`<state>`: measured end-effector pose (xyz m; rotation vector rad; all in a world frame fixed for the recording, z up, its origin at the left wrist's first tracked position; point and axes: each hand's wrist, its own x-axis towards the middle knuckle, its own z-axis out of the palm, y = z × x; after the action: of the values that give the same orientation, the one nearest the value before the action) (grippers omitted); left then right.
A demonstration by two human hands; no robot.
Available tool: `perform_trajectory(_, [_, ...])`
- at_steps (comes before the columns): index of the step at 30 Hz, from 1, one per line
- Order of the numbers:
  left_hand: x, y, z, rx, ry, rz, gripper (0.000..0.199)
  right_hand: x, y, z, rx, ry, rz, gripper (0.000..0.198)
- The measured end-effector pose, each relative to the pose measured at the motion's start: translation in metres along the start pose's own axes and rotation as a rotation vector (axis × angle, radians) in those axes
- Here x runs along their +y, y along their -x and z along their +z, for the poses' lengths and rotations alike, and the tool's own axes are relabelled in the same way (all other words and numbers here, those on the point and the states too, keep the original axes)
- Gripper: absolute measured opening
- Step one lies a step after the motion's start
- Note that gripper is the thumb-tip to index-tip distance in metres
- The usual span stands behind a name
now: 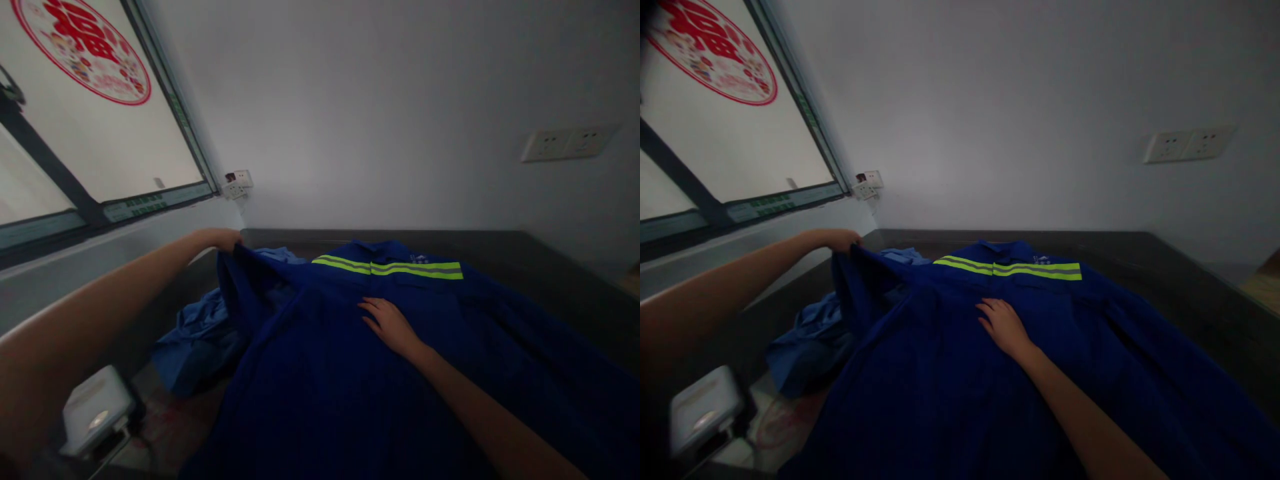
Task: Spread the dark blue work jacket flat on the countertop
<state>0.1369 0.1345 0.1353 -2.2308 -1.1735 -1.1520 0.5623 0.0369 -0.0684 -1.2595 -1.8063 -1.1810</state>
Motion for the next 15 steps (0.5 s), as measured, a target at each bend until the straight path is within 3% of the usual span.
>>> perform_trajectory(4, [0.022,-0.013,-0.042,0.205,-0.357,-0.085,0.023,-0.002,0.000,-0.001,0.008,-0.048,-0.002,0.037])
perform_trajectory(7, [0.037,-0.007,-0.061,0.458,-0.398,0.056,0.033,-0.003,-0.001,-0.004,0.020,-0.078,0.056,0.039])
perform_trajectory(10, [0.031,0.000,-0.067,0.660,-0.363,0.191,0.041,-0.004,-0.001,-0.005,0.003,-0.072,0.095,0.039])
perform_trajectory(11, [0.022,0.002,-0.066,0.713,-0.335,0.161,0.043,-0.005,-0.001,-0.005,0.001,-0.064,0.098,0.039])
perform_trajectory(13, [0.000,0.002,-0.058,0.776,-0.246,-0.029,0.043,-0.005,-0.001,-0.004,0.002,-0.048,0.098,0.038])
perform_trajectory(15, [-0.025,0.000,-0.042,0.665,-0.116,-0.233,0.042,-0.006,-0.001,-0.003,0.000,-0.036,0.096,0.037])
